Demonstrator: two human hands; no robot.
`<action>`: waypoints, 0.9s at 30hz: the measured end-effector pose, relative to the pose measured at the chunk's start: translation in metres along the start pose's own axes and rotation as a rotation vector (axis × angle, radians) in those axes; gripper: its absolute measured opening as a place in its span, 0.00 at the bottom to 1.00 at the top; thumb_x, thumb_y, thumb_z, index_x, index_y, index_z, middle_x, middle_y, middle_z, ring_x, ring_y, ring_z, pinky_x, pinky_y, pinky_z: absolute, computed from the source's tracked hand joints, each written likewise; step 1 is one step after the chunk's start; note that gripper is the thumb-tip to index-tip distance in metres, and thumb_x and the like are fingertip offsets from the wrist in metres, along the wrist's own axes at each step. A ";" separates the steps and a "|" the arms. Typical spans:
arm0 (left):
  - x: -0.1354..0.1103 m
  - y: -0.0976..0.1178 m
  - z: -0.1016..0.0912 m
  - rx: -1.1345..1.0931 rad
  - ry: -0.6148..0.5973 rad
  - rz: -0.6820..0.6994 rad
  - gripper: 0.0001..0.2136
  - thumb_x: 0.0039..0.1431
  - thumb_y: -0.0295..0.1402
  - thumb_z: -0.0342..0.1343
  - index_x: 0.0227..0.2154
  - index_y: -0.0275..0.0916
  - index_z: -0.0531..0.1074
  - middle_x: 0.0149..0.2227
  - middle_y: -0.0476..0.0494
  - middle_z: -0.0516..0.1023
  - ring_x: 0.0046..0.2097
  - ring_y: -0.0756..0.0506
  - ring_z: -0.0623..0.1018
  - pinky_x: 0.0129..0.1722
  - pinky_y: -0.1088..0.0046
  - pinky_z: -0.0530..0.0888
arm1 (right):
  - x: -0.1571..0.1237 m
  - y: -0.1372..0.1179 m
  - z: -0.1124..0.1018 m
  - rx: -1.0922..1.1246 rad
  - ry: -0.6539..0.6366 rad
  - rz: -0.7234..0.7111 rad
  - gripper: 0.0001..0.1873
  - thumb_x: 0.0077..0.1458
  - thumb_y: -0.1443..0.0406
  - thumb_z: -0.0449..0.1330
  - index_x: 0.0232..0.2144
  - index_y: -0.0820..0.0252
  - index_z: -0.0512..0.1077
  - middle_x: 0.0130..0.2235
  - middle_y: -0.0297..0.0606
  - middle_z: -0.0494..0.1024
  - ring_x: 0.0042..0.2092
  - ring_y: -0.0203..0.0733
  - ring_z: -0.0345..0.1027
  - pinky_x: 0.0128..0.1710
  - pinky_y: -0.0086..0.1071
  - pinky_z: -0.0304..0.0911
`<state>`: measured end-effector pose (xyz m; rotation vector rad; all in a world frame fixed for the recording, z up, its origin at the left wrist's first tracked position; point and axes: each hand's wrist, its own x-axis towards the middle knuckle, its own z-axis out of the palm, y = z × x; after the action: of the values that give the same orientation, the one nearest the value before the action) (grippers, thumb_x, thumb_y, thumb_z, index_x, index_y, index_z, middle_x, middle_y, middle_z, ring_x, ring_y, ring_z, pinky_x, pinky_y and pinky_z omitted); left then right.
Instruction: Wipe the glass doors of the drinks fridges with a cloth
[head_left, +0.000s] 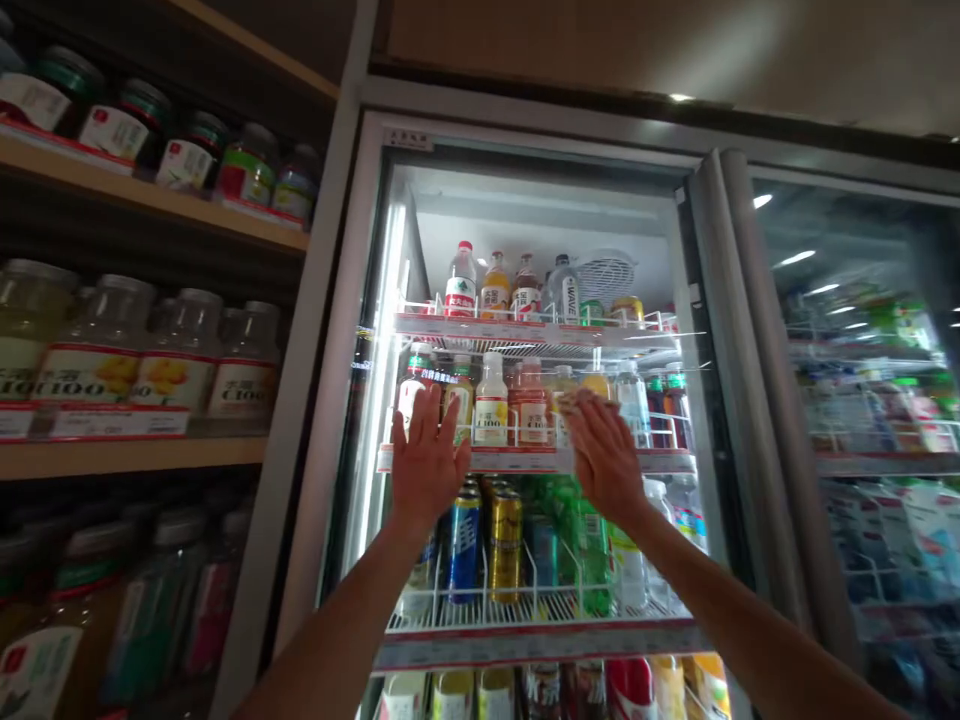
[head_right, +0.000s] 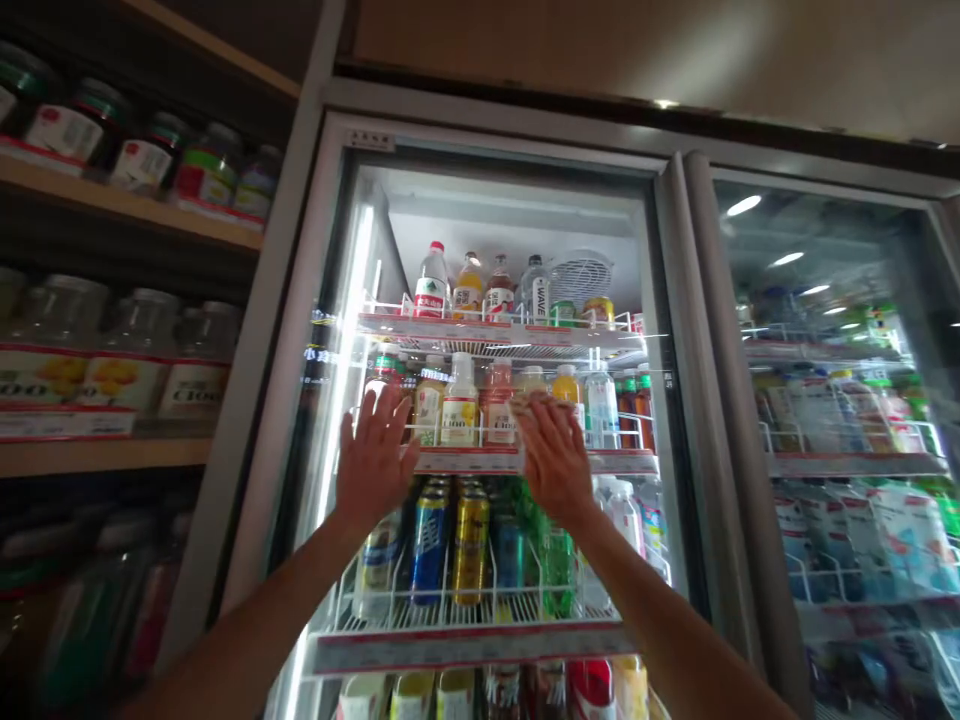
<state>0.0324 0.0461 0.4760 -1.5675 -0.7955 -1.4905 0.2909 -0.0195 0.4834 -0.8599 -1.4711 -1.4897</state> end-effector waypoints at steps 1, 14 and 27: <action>-0.002 0.001 0.000 0.008 -0.008 -0.001 0.25 0.61 0.38 0.43 0.60 0.37 0.54 0.64 0.36 0.52 0.65 0.39 0.48 0.62 0.51 0.49 | 0.002 0.001 0.001 -0.017 0.043 0.048 0.32 0.57 0.69 0.48 0.63 0.49 0.47 0.63 0.36 0.55 0.64 0.46 0.47 0.62 0.49 0.48; -0.005 0.002 0.000 -0.004 -0.010 -0.008 0.25 0.61 0.38 0.44 0.60 0.38 0.54 0.64 0.38 0.51 0.66 0.40 0.48 0.62 0.53 0.50 | 0.010 0.039 -0.006 -0.149 0.106 0.203 0.28 0.56 0.67 0.46 0.60 0.58 0.56 0.60 0.43 0.60 0.62 0.49 0.51 0.59 0.49 0.51; -0.006 0.000 0.000 -0.013 0.038 0.012 0.24 0.61 0.39 0.44 0.58 0.37 0.57 0.63 0.36 0.54 0.65 0.39 0.50 0.61 0.52 0.52 | 0.048 -0.018 0.011 0.024 -0.067 -0.144 0.28 0.57 0.67 0.47 0.61 0.50 0.53 0.62 0.35 0.58 0.64 0.43 0.46 0.62 0.48 0.46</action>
<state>0.0313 0.0465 0.4705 -1.5466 -0.7551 -1.5148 0.2544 -0.0140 0.5207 -0.8108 -1.6263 -1.5580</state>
